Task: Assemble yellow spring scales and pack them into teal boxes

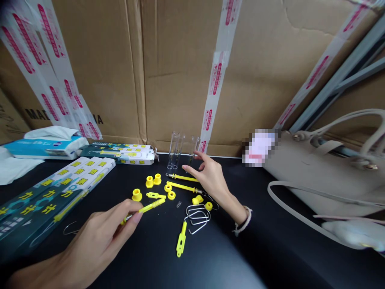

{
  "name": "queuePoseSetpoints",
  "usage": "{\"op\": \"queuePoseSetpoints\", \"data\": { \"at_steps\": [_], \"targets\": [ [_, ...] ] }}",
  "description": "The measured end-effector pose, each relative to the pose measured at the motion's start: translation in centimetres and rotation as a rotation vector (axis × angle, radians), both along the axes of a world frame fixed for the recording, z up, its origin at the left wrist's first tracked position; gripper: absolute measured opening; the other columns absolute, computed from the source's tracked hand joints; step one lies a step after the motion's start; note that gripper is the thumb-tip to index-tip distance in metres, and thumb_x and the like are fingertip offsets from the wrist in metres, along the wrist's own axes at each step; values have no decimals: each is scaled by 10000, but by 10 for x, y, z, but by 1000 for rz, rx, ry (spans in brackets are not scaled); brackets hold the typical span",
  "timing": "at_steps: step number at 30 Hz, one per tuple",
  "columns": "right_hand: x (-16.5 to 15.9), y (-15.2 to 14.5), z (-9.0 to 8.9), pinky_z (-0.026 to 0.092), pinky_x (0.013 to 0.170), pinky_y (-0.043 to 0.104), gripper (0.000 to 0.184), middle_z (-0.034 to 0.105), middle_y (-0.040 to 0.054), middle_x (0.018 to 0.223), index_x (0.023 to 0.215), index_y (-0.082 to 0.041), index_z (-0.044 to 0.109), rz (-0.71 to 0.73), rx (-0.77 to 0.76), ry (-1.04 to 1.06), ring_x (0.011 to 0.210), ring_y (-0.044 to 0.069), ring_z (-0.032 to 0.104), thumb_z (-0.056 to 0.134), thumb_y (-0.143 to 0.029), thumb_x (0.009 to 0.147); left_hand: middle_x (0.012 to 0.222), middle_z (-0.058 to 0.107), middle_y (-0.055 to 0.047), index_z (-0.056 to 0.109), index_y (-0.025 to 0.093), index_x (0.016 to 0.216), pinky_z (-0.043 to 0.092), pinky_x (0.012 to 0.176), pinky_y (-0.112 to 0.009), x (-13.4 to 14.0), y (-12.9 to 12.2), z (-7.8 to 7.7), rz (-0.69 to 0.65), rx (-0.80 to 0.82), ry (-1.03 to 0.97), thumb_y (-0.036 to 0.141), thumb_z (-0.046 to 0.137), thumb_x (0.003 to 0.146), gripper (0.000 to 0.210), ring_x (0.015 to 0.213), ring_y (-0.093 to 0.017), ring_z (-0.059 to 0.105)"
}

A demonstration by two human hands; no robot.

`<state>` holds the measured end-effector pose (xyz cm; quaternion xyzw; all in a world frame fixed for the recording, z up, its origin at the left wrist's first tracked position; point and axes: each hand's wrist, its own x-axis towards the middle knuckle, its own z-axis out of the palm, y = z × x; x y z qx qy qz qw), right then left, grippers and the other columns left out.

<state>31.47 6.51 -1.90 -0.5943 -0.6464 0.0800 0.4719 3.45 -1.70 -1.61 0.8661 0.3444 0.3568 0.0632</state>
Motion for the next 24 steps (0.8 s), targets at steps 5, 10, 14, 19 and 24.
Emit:
{"op": "queuePoseSetpoints", "data": {
  "at_steps": [5,10,14,19,24],
  "targets": [
    [-10,-1,3,511,676,374,325,708,41,685,873,-168,750,12,9,80,592,200,607,793,-476,780,706,637,85,539,254,1005,454,509,-210,-2,0,-1,-45,8,-49,278,376,1097,188,506,-94,654],
    [-29,-32,23,586,776,378,259,761,74,931,1011,-226,580,144,111,292,808,212,715,532,-479,986,669,584,93,527,253,1006,442,491,-201,-4,-1,-2,-52,12,-95,270,378,1094,173,454,-85,598],
    [-53,-71,33,609,693,298,124,797,51,958,1105,-261,546,577,-5,786,759,165,743,509,-367,1053,658,577,95,492,257,976,434,467,-209,-5,-2,-2,-30,26,-86,254,357,1091,177,427,-91,582],
    [-71,-96,29,606,843,298,136,801,53,1072,1162,-279,573,740,-110,934,938,175,764,533,-365,1064,662,574,94,479,260,970,432,464,-211,-5,-2,-3,-21,40,-73,242,351,1088,175,435,-95,587],
    [-73,-95,24,610,862,292,124,798,34,1080,1157,-282,589,762,-145,968,990,177,763,540,-348,1064,648,568,95,478,260,973,435,459,-204,-4,-2,-1,-34,17,-61,221,358,1082,167,444,-98,596]
  ]
}}
